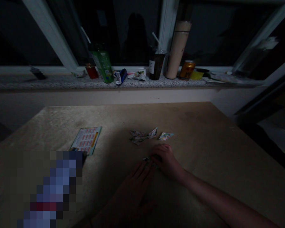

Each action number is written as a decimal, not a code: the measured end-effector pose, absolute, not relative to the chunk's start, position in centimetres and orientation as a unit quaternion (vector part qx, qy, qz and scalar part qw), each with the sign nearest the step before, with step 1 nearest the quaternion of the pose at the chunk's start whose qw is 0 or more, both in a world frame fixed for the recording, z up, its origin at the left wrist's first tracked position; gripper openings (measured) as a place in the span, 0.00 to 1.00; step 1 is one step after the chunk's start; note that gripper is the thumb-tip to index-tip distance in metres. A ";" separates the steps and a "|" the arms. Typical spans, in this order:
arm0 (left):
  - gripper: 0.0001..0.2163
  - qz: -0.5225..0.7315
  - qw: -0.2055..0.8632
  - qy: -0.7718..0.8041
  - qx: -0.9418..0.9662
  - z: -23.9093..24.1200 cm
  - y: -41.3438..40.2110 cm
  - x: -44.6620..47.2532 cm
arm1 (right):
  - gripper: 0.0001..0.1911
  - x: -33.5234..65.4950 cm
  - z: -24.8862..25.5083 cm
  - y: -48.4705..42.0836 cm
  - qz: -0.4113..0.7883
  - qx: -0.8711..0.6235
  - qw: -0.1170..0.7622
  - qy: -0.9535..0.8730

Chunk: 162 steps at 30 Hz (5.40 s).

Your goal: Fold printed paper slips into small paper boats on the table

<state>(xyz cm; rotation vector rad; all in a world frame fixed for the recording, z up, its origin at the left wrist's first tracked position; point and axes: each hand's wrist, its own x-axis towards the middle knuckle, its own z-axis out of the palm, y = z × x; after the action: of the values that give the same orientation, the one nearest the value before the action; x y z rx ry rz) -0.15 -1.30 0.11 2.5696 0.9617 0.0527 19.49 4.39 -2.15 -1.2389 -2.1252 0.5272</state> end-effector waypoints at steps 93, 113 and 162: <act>0.37 0.080 0.136 0.422 0.893 -1.2 -2.3 0.8 | 0.08 19.1 -2.3 4.0 0.049 -0.434 0.272 -0.857; 0.41 0.067 0.174 0.411 0.892 -0.7 -1.6 0.4 | 0.07 19.0 -2.4 4.1 0.058 -0.436 0.279 -0.854; 0.38 0.049 0.165 0.389 0.905 -0.7 -1.3 0.0 | 0.16 23.3 -1.0 -2.0 -0.013 -0.419 0.196 -0.886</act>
<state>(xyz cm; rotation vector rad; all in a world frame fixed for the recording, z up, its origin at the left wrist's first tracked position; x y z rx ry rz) -0.03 -1.28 -0.71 2.5783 1.1087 0.1398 23.33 -1.98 -1.03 -1.1730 -2.4828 -0.0358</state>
